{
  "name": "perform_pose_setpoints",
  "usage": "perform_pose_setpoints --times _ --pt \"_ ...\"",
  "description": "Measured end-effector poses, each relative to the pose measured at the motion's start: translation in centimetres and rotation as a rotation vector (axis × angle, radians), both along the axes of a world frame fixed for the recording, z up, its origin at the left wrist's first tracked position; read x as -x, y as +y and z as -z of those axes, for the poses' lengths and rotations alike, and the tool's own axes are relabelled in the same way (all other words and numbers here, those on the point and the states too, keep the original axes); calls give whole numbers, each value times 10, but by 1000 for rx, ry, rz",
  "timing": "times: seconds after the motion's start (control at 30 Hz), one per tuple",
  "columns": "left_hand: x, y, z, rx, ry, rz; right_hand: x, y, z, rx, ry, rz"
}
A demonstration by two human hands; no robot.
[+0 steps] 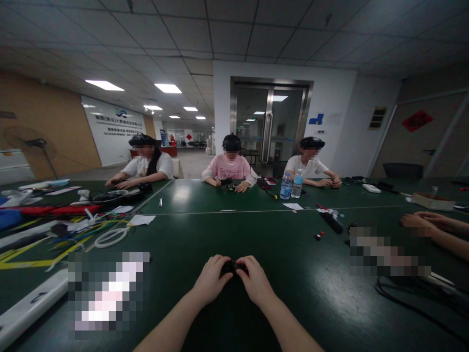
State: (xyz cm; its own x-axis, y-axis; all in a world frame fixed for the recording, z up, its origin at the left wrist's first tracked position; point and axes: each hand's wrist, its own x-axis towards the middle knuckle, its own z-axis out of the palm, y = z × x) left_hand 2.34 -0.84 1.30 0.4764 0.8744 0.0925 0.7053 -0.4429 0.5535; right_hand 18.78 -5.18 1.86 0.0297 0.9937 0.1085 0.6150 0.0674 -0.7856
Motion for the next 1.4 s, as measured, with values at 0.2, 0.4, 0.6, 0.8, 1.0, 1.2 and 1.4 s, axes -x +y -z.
perform_pose_setpoints --times 0.2,0.4,0.6,0.8,1.0,1.2,1.4 --pt "0 3 3 -3 6 -14 -11 9 8 14 182 100" --pt "0 2 4 -5 4 -18 -24 21 23 -14 261 191" --pt "0 2 2 10 -9 -28 -31 25 30 9 321 290" --pt "2 3 5 20 -16 -12 -39 22 27 2 329 393" --pt "3 5 9 21 -21 -10 -39 18 23 -44 196 458" --pt "1 1 0 37 -2 -20 -31 14 17 -154 254 418" --pt "0 1 0 17 16 -24 -23 12 15 -163 180 316"
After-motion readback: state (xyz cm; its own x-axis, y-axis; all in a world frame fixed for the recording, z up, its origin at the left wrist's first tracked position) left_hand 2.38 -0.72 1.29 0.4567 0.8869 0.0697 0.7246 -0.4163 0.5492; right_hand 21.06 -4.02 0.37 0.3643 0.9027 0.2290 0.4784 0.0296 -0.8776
